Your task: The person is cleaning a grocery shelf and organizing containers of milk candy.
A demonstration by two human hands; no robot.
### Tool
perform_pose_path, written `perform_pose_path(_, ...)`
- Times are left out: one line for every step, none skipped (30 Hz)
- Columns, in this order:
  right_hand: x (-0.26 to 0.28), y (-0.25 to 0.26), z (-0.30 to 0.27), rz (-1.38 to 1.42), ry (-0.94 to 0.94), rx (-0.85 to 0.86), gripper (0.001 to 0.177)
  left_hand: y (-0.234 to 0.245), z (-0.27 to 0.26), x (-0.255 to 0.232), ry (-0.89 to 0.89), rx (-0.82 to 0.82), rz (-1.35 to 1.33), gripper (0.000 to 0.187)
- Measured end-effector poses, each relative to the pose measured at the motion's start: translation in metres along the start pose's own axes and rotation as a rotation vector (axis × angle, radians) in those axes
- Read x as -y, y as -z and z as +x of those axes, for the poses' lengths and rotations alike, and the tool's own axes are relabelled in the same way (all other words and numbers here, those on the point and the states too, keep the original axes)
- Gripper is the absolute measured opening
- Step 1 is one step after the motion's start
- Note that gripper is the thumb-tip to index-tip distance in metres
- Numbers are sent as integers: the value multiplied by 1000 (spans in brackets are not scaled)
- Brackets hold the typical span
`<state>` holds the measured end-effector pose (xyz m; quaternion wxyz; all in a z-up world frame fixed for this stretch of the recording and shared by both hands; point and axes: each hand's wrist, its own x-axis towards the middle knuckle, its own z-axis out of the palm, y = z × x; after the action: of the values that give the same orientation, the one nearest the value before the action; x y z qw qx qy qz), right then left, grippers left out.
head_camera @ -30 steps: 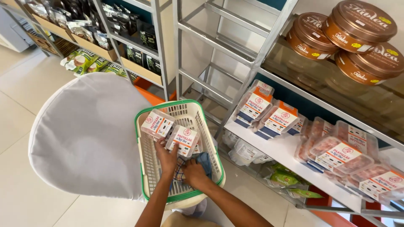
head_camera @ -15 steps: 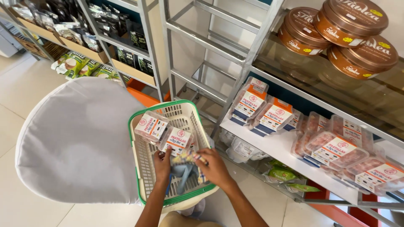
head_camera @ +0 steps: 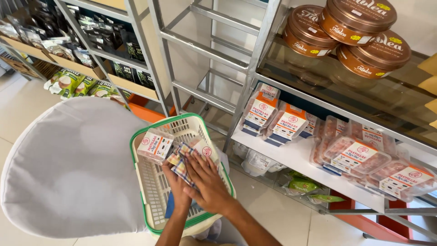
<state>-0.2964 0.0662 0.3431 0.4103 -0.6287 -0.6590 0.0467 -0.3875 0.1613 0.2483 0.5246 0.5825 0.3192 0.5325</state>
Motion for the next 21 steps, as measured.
perform_pose_path(-3,1,1,-2,3,-4,58,-5,-1,-1,-4,1,-2,49)
perform_pose_path(-7,1,2,-71,-8,43,60,-10,-1,-2,39,11,-59,51)
perform_pose_path(-10,1,2,-138,-22,88,63,-14,-3,-4,85,23,-114,53)
perform_pose_path(-20,3,7,-139,-23,84,63,-17,-8,12,82,27,-114,53)
perform_pose_path(-29,5,8,-151,-71,78,62,-20,-18,28,139,27,-81,49)
perform_pose_path(-38,7,8,-162,-118,73,61,-23,-27,44,195,27,-46,45)
perform_pose_path(-46,13,12,-164,-123,69,61,-32,-27,19,196,34,-46,45)
perform_pose_path(-54,18,15,-159,-156,41,59,-40,-26,-6,226,31,-127,46)
perform_pose_path(-61,24,17,-154,-191,15,57,-48,-27,-32,260,28,-206,48)
perform_pose_path(-60,22,11,-155,-199,12,57,-47,-28,-30,265,35,-204,48)
perform_pose_path(-60,22,8,-164,-210,-17,57,-48,-26,-27,331,1,-129,49)
perform_pose_path(-61,21,6,-174,-220,-45,57,-48,-23,-24,396,-32,-52,50)
perform_pose_path(-53,17,0,-177,-218,-49,57,-46,-22,-5,392,-30,-55,50)
perform_pose_path(-47,13,-6,-201,-199,-43,55,-44,-20,15,337,-42,-19,49)
perform_pose_path(-38,7,-15,-222,-187,-33,54,-40,-22,34,290,-52,21,49)
perform_pose_path(-25,11,-15,-223,-192,-33,54,-41,-18,21,293,-49,21,49)
perform_pose_path(-12,15,-17,-196,-186,-10,52,-42,-17,8,212,-10,-73,48)
perform_pose_path(2,20,-18,-168,-179,14,50,-42,-15,-6,131,28,-168,48)
perform_pose_path(-1,24,-15,-178,-176,5,50,-44,-16,7,123,36,-177,48)
perform_pose_path(-4,29,-12,-171,-175,1,51,-46,-16,18,125,29,-138,50)
perform_pose_path(-3,34,-10,-158,-175,1,51,-45,-19,28,130,19,-94,53)
